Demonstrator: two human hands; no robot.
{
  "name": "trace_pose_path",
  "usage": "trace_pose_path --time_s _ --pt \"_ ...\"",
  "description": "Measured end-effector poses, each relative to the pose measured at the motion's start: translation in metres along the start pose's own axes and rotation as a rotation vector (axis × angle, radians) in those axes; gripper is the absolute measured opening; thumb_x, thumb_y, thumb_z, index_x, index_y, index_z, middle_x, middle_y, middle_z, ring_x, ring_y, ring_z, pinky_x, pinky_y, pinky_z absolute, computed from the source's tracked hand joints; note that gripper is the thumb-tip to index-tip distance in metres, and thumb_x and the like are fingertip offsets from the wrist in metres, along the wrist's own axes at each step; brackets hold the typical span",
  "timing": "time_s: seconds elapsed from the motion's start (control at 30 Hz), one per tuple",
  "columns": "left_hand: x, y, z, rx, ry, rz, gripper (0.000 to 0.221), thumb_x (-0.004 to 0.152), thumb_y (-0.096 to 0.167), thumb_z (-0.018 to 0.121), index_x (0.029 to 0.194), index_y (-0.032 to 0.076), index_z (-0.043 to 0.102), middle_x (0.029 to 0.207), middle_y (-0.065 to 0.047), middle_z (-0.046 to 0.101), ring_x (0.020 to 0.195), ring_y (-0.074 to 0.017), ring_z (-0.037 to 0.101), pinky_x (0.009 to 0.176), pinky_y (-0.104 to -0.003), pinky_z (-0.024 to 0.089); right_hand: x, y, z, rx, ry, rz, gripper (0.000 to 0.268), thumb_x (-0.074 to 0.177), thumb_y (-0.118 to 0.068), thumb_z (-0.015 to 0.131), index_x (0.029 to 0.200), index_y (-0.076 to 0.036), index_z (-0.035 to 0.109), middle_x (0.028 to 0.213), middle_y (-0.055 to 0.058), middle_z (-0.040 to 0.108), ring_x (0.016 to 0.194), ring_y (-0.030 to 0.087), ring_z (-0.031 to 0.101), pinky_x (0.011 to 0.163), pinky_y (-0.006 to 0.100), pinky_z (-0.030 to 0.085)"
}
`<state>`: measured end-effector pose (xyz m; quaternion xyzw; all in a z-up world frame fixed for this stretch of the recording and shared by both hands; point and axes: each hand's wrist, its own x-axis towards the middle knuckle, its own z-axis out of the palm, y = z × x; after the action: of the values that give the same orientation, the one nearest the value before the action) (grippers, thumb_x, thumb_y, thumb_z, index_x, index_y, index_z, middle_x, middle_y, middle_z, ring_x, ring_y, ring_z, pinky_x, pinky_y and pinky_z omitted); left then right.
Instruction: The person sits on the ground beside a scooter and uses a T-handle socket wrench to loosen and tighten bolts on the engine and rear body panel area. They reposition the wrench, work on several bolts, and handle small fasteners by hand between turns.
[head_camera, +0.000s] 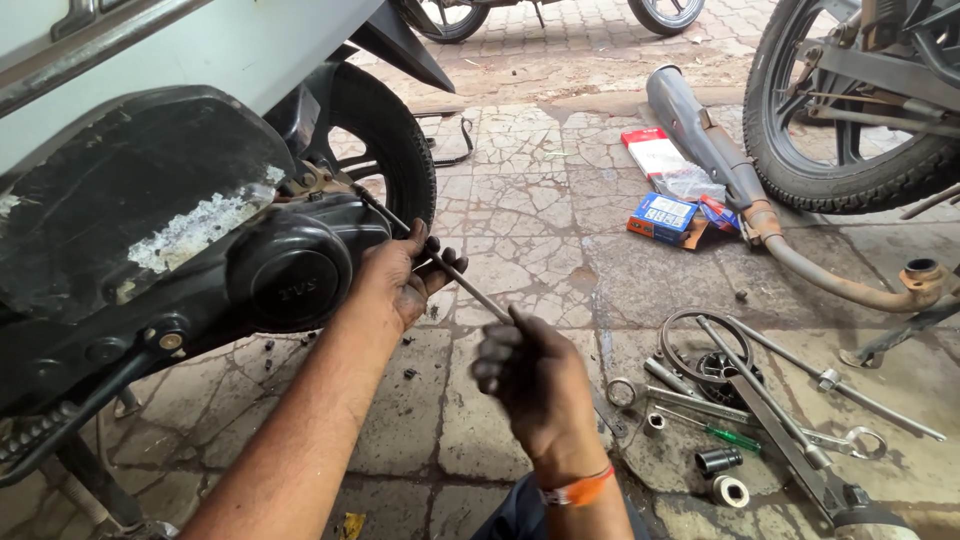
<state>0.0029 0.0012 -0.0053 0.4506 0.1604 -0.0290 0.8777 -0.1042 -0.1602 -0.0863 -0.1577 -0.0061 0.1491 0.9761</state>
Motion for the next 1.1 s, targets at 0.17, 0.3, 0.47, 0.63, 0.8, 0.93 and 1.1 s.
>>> trace_pose_path --time_s 0.17,0.3,0.47,0.63,0.8,0.93,1.1 --pt "-0.006 0.005 0.004 0.024 0.021 0.004 0.016 0.100 0.012 0.061 0.102 -0.004 0.062 0.089 -0.012 0.062 0.074 -0.0258 0.071 0.070 -0.042 0.070 -0.020 0.000 0.025 -0.519 0.056 -0.384 0.027 0.094 -0.029 0.071 0.086 -0.004 0.074 0.078 0.013 0.076 0.070 0.021 0.074 0.063 0.031 0.057" --pt "0.002 0.002 0.002 0.022 0.017 0.016 0.013 0.100 0.010 0.061 0.103 -0.003 0.062 0.088 -0.011 0.061 0.074 -0.0250 0.070 0.069 -0.043 0.071 -0.033 -0.007 0.050 -1.683 0.443 -1.200 0.043 0.083 -0.044 0.073 0.089 -0.002 0.074 0.080 0.011 0.078 0.069 0.017 0.073 0.065 0.031 0.057" --pt "-0.003 0.002 0.005 -0.001 0.028 0.001 0.013 0.100 0.010 0.059 0.101 -0.003 0.062 0.087 -0.011 0.059 0.073 -0.0253 0.068 0.070 -0.046 0.070 -0.020 -0.004 0.047 -1.029 0.495 -0.391 0.037 0.093 -0.039 0.067 0.082 -0.005 0.075 0.068 0.009 0.077 0.054 0.016 0.072 0.054 0.034 0.053" --pt "0.009 -0.002 0.002 -0.038 0.029 -0.006 0.012 0.100 0.010 0.059 0.100 -0.002 0.063 0.086 -0.011 0.060 0.074 -0.0246 0.067 0.071 -0.047 0.070 -0.014 0.003 0.013 -0.683 0.347 -0.534 0.033 0.092 -0.030 0.069 0.080 0.000 0.072 0.066 0.011 0.075 0.053 0.021 0.069 0.052 0.034 0.052" --pt "0.013 -0.002 0.001 -0.058 0.031 -0.008 0.012 0.099 0.010 0.062 0.099 -0.002 0.062 0.086 -0.010 0.059 0.074 -0.0234 0.066 0.071 -0.049 0.071 -0.047 -0.013 0.075 -1.627 0.251 -1.565 0.034 0.094 -0.028 0.074 0.094 0.006 0.071 0.081 0.014 0.070 0.075 0.019 0.069 0.063 0.030 0.055" --pt "0.009 -0.005 0.000 -0.024 0.018 0.004 0.014 0.099 0.013 0.063 0.098 -0.002 0.061 0.087 -0.011 0.059 0.074 -0.0254 0.067 0.071 -0.048 0.069 -0.028 -0.005 0.047 -1.681 0.494 -1.076 0.029 0.084 -0.034 0.078 0.084 -0.006 0.083 0.070 0.006 0.075 0.061 0.016 0.070 0.054 0.029 0.050" --pt "-0.004 0.003 0.003 -0.007 0.034 0.015 0.014 0.097 0.011 0.063 0.097 -0.003 0.063 0.089 -0.011 0.060 0.076 -0.0241 0.068 0.071 -0.045 0.071 -0.006 -0.002 0.015 -0.342 0.377 -0.190 0.030 0.090 -0.028 0.064 0.073 -0.007 0.077 0.063 0.009 0.074 0.051 0.019 0.065 0.046 0.031 0.048"
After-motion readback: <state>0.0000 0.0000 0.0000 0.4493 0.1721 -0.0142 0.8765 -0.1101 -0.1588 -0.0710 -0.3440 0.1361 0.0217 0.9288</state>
